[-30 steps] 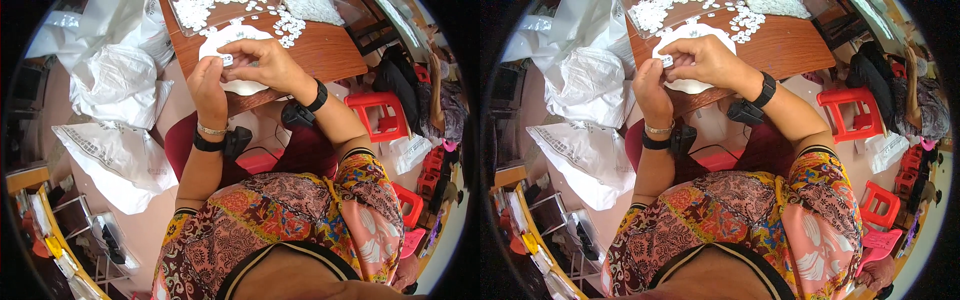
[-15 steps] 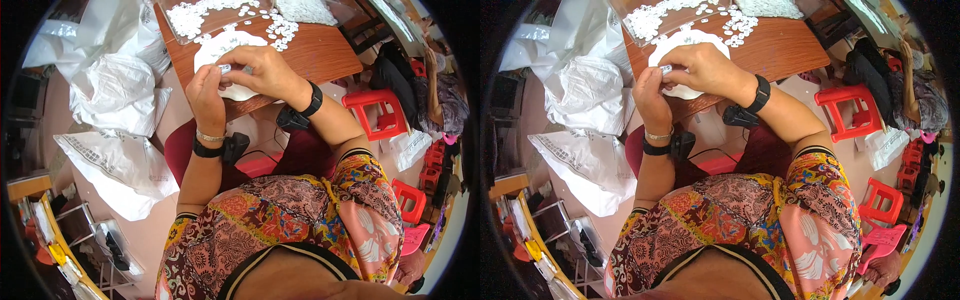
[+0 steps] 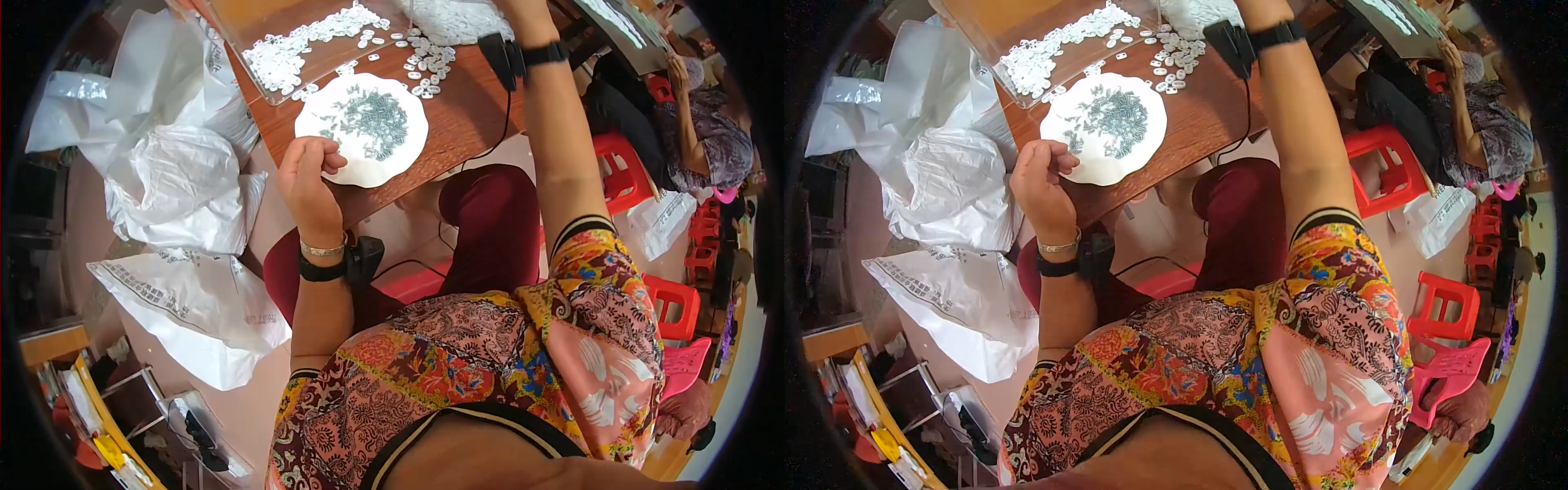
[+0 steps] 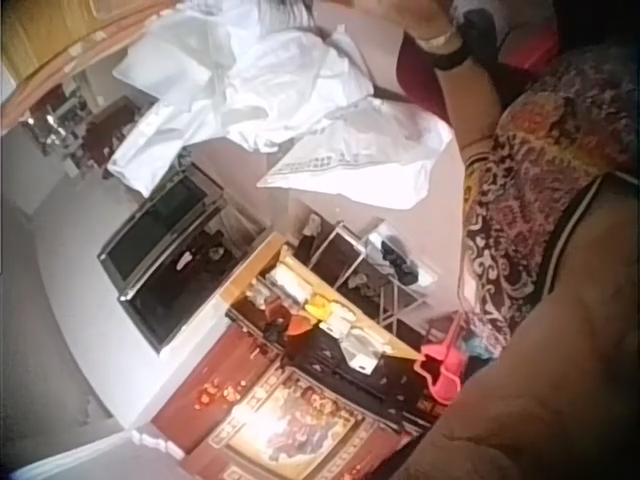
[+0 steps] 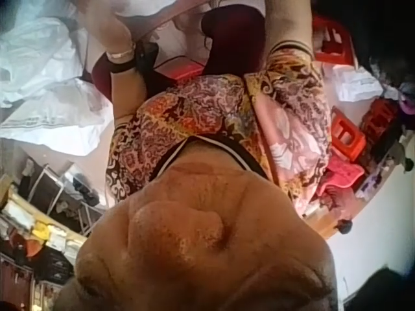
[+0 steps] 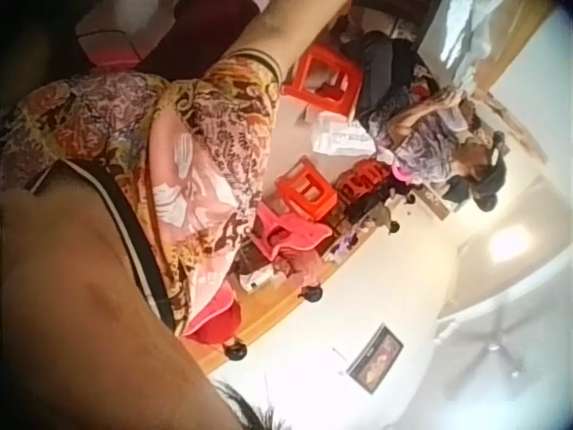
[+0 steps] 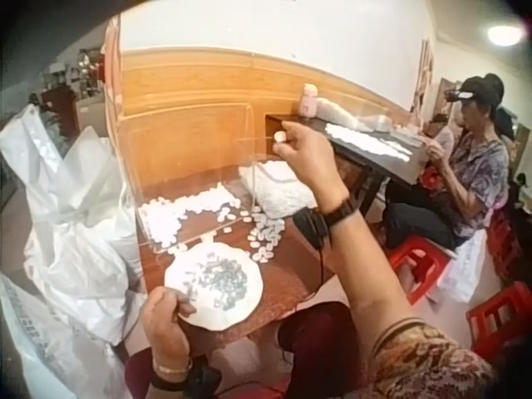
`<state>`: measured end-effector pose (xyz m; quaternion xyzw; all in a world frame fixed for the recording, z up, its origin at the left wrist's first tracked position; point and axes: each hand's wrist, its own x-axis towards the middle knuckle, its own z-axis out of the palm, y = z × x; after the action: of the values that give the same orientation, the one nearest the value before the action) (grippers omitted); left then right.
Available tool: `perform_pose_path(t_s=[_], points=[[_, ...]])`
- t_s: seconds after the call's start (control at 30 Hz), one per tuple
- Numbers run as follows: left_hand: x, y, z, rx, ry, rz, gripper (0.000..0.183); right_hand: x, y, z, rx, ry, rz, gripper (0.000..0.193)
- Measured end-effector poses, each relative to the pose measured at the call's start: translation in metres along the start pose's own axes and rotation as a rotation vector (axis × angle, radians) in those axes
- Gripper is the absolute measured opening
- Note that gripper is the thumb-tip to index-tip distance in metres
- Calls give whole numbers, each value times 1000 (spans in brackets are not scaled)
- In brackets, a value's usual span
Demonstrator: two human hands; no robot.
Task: Manually assembling small circular white plastic components onto green component bases.
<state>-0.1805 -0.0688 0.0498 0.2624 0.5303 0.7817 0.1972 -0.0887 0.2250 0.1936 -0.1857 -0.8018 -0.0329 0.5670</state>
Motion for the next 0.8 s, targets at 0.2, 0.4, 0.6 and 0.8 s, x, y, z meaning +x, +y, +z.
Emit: perform_pose_path(t_s=[0.2,0.4,0.6,0.8], points=[[2,1,-4,37,-12,-1,22,-26,10,3,74,-440,143,18],[2,-5,-5,-27,-23,-13,22,-119,30,57,144,-788,298,22],[1,-6,1,10,-33,-36,23,-130,19,74,-99,-914,186,22],[0,-5,2,31,-33,-48,24,-135,17,78,-157,-888,90,19]])
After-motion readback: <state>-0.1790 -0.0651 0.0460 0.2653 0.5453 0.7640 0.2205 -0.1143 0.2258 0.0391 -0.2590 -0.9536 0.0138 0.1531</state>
